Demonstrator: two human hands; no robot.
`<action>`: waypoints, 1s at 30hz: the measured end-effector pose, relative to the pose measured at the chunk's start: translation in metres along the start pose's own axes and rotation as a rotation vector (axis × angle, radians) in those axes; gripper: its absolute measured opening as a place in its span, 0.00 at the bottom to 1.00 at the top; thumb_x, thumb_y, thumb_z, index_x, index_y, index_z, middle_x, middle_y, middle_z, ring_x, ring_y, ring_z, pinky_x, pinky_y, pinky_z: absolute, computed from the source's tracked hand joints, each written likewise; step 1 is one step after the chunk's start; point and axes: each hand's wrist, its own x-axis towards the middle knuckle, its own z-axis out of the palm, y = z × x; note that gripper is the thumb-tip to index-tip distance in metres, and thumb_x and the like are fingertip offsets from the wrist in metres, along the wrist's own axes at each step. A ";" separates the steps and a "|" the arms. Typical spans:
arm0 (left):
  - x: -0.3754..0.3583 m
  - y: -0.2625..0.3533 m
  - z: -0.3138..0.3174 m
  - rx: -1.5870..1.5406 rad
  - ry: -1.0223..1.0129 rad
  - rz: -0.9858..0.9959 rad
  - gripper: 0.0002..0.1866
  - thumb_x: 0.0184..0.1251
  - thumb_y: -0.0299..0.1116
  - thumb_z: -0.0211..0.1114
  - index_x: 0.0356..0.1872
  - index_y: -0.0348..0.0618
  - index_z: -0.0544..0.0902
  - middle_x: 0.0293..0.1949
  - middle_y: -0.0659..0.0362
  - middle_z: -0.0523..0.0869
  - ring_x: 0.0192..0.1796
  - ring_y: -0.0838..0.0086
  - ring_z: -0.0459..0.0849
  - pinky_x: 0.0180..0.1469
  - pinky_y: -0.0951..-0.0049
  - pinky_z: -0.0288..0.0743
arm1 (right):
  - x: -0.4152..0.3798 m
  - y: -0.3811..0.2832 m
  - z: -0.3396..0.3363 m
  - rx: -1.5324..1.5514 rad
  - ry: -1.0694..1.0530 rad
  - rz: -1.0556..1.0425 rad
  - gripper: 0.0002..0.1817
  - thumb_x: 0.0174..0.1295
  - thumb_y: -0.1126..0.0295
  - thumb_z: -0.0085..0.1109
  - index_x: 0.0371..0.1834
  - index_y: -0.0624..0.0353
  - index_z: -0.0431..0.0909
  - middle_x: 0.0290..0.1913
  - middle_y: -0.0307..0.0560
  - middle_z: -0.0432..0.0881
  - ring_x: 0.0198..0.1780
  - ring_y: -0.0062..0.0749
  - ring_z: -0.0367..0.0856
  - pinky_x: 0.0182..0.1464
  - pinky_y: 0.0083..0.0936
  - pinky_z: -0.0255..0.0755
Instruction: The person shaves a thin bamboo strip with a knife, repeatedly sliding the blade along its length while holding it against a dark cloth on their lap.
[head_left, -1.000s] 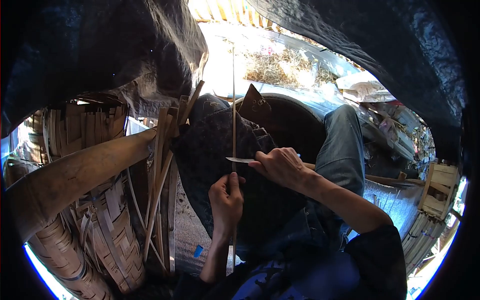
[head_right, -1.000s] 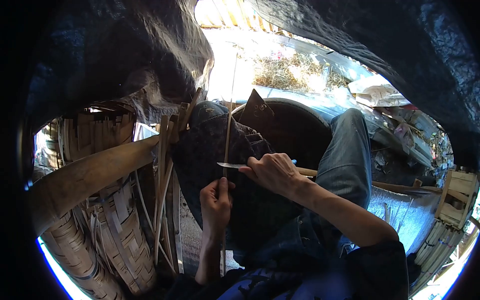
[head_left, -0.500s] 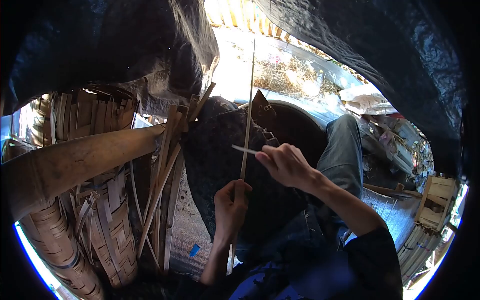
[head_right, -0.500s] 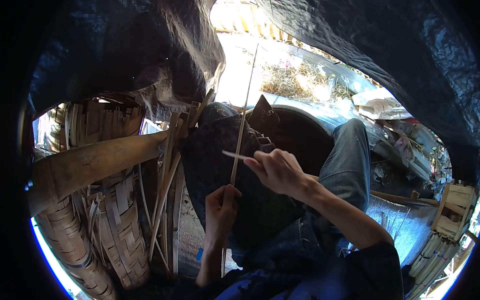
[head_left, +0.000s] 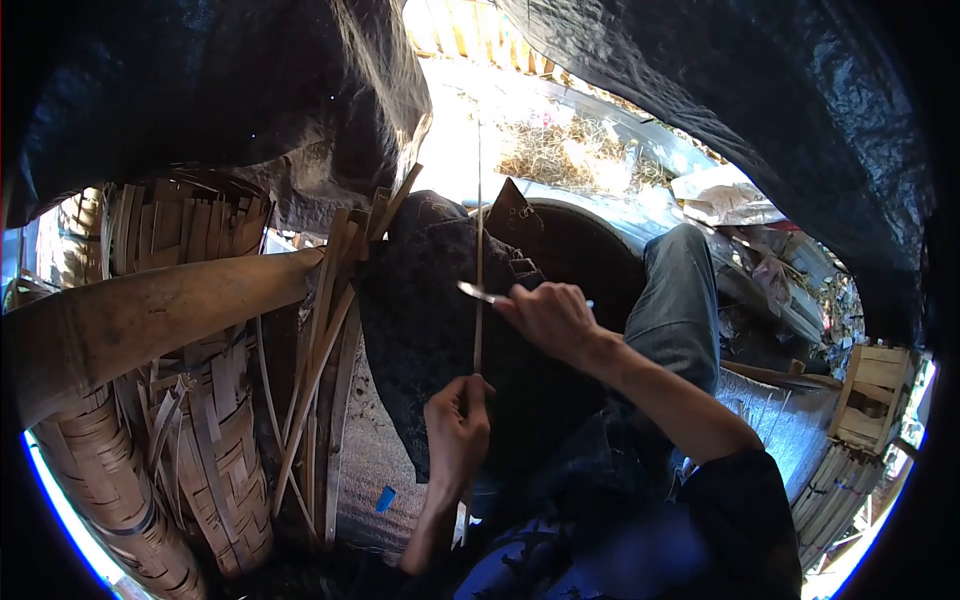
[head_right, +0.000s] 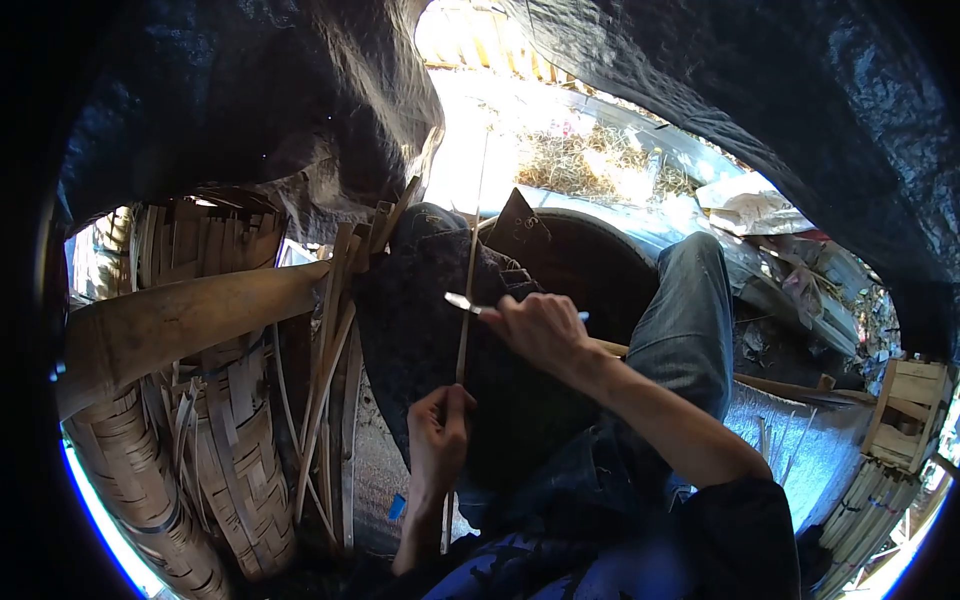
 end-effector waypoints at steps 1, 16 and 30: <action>-0.005 -0.003 -0.001 0.007 0.003 0.001 0.16 0.74 0.34 0.53 0.29 0.34 0.81 0.13 0.68 0.68 0.16 0.87 0.64 0.19 0.77 0.52 | 0.009 0.008 0.003 -0.011 0.066 0.025 0.25 0.73 0.50 0.44 0.24 0.58 0.76 0.15 0.55 0.76 0.23 0.54 0.81 0.25 0.45 0.74; -0.023 -0.002 -0.026 -0.354 -0.098 -0.269 0.18 0.78 0.39 0.49 0.31 0.38 0.79 0.13 0.71 0.65 0.14 0.91 0.59 0.16 0.83 0.48 | 0.087 0.064 -0.016 0.417 0.207 0.443 0.32 0.71 0.41 0.40 0.27 0.59 0.79 0.15 0.44 0.76 0.19 0.34 0.77 0.26 0.37 0.71; -0.002 0.003 -0.012 -0.591 -0.287 -0.240 0.21 0.80 0.45 0.45 0.28 0.43 0.74 0.11 0.71 0.61 0.12 0.89 0.56 0.14 0.82 0.48 | 0.045 -0.014 -0.035 0.873 -0.041 0.331 0.25 0.71 0.50 0.51 0.33 0.63 0.82 0.24 0.44 0.79 0.31 0.23 0.77 0.40 0.29 0.70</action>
